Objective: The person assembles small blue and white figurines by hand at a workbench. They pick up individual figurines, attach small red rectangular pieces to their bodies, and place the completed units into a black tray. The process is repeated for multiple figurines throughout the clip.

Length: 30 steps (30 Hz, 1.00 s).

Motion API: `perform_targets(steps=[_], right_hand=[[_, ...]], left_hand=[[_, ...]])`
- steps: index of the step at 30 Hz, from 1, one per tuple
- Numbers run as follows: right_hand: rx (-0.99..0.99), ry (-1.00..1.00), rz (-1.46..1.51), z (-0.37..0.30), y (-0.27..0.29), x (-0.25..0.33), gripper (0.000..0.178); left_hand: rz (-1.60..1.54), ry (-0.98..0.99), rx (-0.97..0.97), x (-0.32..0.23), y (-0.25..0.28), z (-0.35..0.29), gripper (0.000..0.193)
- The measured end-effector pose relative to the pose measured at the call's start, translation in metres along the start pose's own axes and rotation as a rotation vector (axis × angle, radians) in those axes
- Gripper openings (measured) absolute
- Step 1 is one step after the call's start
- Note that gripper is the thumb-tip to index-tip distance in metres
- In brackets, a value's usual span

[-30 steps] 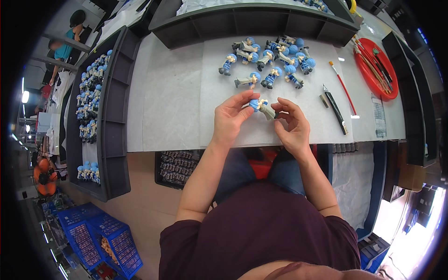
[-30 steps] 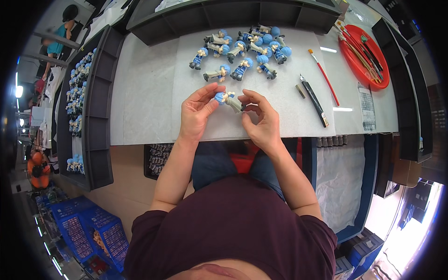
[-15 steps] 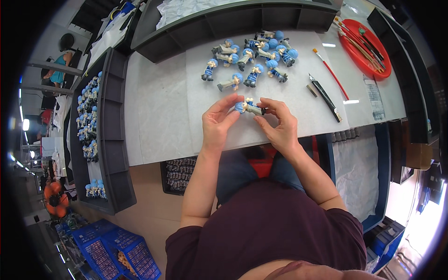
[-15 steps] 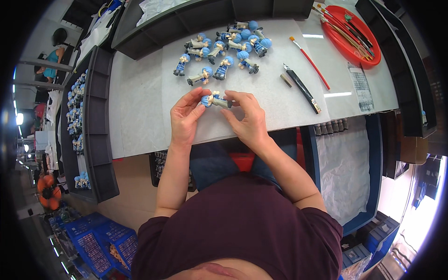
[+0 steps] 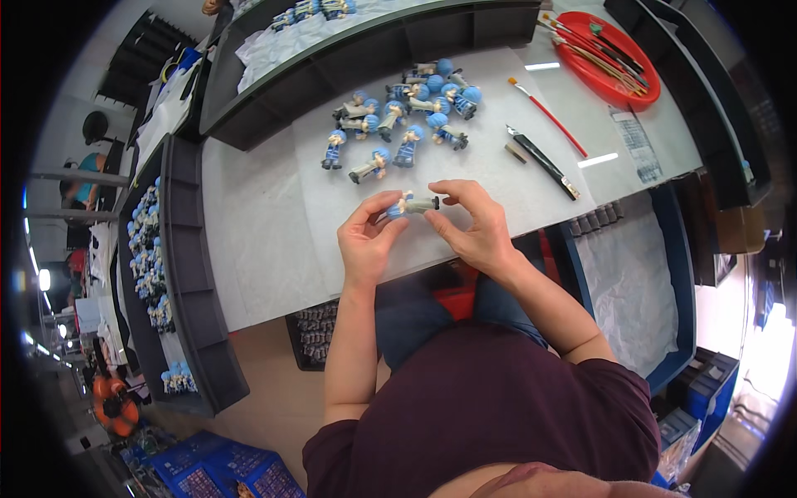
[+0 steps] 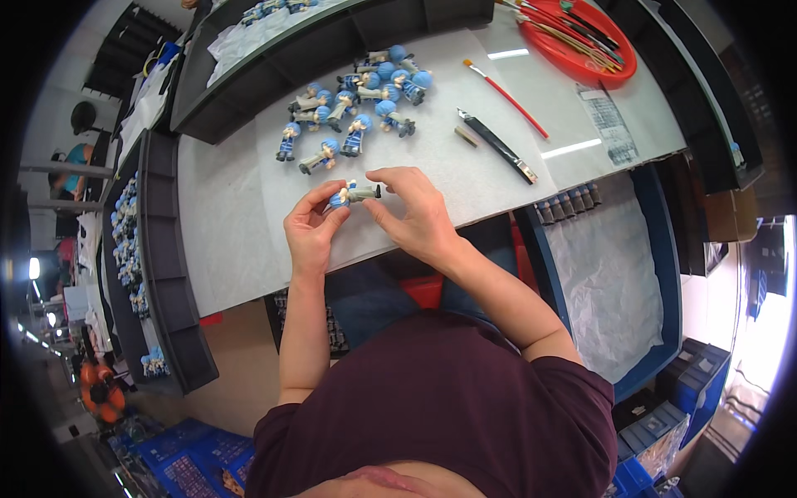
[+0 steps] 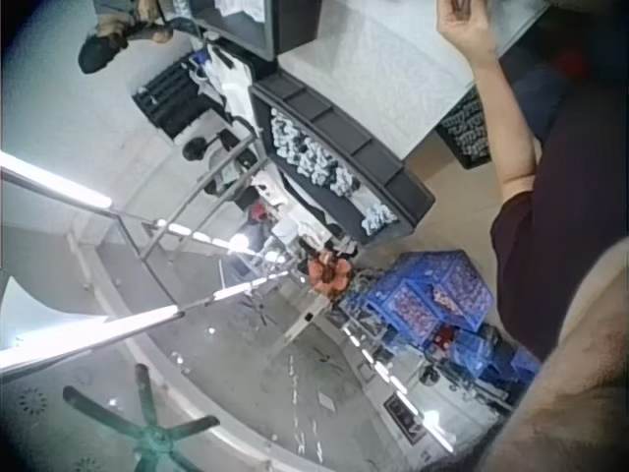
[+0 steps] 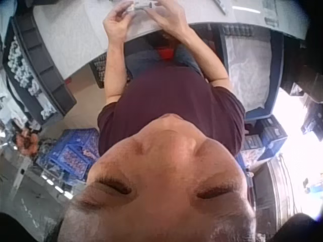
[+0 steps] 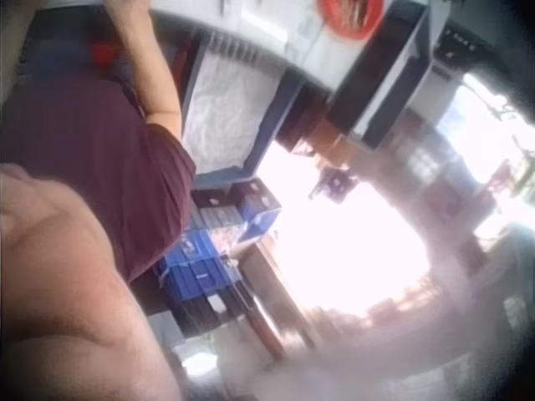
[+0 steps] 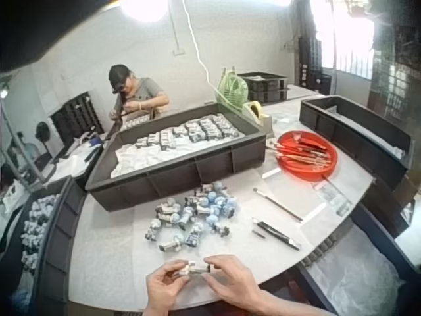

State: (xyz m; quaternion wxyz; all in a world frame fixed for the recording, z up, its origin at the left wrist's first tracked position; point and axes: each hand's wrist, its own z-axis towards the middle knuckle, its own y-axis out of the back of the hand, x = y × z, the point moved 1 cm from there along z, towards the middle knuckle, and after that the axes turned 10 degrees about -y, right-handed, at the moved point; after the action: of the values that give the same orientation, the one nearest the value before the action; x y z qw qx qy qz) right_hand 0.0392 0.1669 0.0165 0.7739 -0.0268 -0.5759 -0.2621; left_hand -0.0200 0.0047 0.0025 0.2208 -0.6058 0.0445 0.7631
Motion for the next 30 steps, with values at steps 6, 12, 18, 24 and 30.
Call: perform_targets(steps=[6,12,18,24,30], right_hand=[[-0.34,0.045,-0.46,0.037,0.062,-0.017,0.026],[-0.187,-0.064,-0.805,0.041,0.064,-0.032,0.02],[-0.127,0.056,-0.707,0.021,0.053,-0.02,0.012],[-0.101,-0.064,-0.529,0.018,0.051,-0.017,0.014],[0.064,-0.11,-0.149,0.016,0.014,0.011,0.017]], left_hand=[[0.187,-0.125,0.119,0.009,-0.005,-0.001,0.03],[0.254,-0.16,0.134,0.01,-0.004,-0.003,0.029],[0.257,-0.133,0.137,0.006,-0.002,-0.004,0.028],[0.244,-0.117,0.137,0.005,-0.003,-0.005,0.026],[0.255,-0.087,0.124,0.004,-0.004,-0.004,0.025]])
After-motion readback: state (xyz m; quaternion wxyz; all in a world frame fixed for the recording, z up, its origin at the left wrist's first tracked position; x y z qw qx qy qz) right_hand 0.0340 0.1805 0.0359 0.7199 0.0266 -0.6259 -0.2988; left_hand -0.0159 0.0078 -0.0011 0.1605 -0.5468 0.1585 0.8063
